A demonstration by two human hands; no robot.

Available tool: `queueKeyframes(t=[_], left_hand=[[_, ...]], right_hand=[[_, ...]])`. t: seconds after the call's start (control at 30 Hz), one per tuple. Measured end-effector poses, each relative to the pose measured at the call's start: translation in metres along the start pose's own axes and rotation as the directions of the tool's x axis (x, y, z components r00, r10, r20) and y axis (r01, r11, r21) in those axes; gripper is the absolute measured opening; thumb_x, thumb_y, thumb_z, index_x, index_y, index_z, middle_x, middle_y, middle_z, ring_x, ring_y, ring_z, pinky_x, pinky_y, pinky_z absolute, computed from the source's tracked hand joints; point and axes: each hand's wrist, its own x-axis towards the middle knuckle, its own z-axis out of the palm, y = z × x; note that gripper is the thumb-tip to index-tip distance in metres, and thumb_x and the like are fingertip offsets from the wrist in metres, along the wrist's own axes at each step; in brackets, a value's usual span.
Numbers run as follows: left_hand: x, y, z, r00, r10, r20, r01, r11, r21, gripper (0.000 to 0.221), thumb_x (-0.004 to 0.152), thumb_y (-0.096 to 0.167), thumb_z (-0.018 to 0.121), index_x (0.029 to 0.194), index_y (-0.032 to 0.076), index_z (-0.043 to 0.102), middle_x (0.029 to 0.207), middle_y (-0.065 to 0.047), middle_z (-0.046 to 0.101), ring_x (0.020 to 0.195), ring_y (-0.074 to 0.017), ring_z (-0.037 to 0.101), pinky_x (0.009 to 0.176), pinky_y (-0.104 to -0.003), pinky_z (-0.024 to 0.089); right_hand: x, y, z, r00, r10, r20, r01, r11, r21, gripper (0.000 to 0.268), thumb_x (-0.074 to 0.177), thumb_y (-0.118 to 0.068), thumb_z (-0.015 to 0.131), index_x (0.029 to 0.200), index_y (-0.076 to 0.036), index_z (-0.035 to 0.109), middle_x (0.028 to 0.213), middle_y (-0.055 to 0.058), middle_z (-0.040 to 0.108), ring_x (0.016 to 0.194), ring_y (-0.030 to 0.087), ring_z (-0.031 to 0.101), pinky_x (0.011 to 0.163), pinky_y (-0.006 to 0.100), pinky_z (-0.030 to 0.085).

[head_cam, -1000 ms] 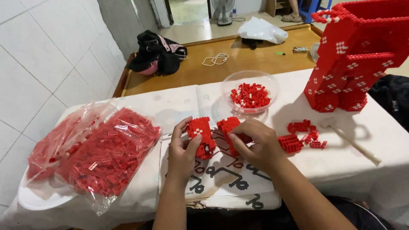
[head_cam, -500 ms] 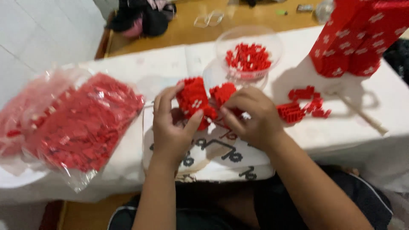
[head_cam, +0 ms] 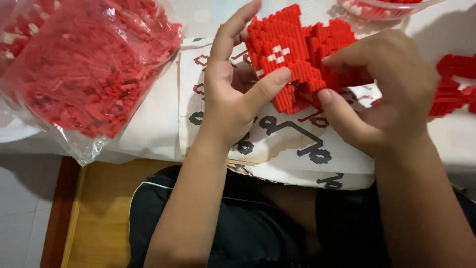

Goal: Assembling a 3D structure using small interlocking plastic toy blocks.

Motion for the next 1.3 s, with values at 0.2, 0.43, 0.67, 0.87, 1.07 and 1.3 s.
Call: queueKeyframes(t=[0.2,0.43,0.67,0.87,1.07,1.3], left_hand=[[-0.003,-0.002,-0.004,0.996,0.035,0.076,-0.034,0.999,-0.01,0.055,0.1,0.031,0.076,0.148,0.027,0.05,0.141,-0.009,0.053,0.104,-0.0255,0.08,0.08,-0.034,0.078],[0.004,0.008,0.002,0.999,-0.028,0.028,0.028,1.0,-0.006,0.055,0.093,0.03,0.072,0.144,0.019,0.053,0.134,-0.011,0.054,0.09,-0.0222,0.074,0.07,-0.031,0.068],[0.003,0.008,0.002,0.999,-0.052,0.007,0.052,0.997,-0.064,0.059,0.09,0.027,0.072,0.145,0.017,0.053,0.13,-0.012,0.05,0.083,-0.0224,0.072,0.066,-0.034,0.07],[0.002,0.003,0.002,0.999,-0.046,-0.002,0.046,0.99,-0.132,0.062,0.093,0.021,0.068,0.151,0.015,0.049,0.119,-0.008,0.054,0.078,-0.0181,0.065,0.073,-0.036,0.068],[0.003,0.003,0.002,1.0,-0.02,-0.012,0.018,0.993,-0.114,0.062,0.092,0.029,0.069,0.15,0.015,0.049,0.131,-0.01,0.054,0.091,-0.0211,0.067,0.081,-0.039,0.067],[0.004,0.004,0.002,1.0,0.011,-0.016,-0.011,1.0,-0.021,0.06,0.092,0.033,0.068,0.146,0.016,0.049,0.13,-0.013,0.059,0.104,-0.0232,0.069,0.087,-0.038,0.067]], right_hand=[[-0.011,0.015,0.002,1.0,-0.016,0.009,0.017,0.997,-0.078,0.035,0.095,-0.02,0.066,0.108,0.009,0.08,0.101,0.023,0.062,0.101,0.039,0.053,0.095,0.051,0.041],[0.008,-0.008,0.006,0.996,0.083,-0.037,-0.084,0.996,-0.025,0.031,0.075,0.005,0.06,0.101,0.006,0.076,0.112,0.02,0.058,0.109,0.038,0.051,0.099,0.048,0.043],[0.007,0.002,-0.005,0.994,0.097,-0.043,-0.094,0.993,0.065,0.029,0.078,0.0,0.067,0.106,0.009,0.072,0.112,0.024,0.061,0.112,0.038,0.059,0.098,0.047,0.05],[0.008,0.007,-0.042,0.984,0.15,0.092,-0.144,0.987,-0.064,0.04,0.083,0.012,0.057,0.12,0.009,0.072,0.123,0.025,0.071,0.112,0.037,0.063,0.085,0.044,0.049],[0.021,0.003,-0.035,0.911,0.209,0.357,-0.202,0.978,-0.057,0.085,0.072,-0.007,0.061,0.154,0.003,0.041,0.151,0.027,0.04,0.143,0.043,0.038,0.113,0.064,0.035],[0.025,-0.003,-0.032,0.872,0.298,0.388,-0.237,0.951,-0.199,0.084,0.075,-0.025,0.077,0.151,-0.007,0.048,0.155,0.018,0.049,0.133,0.036,0.054,0.081,0.054,0.054]])
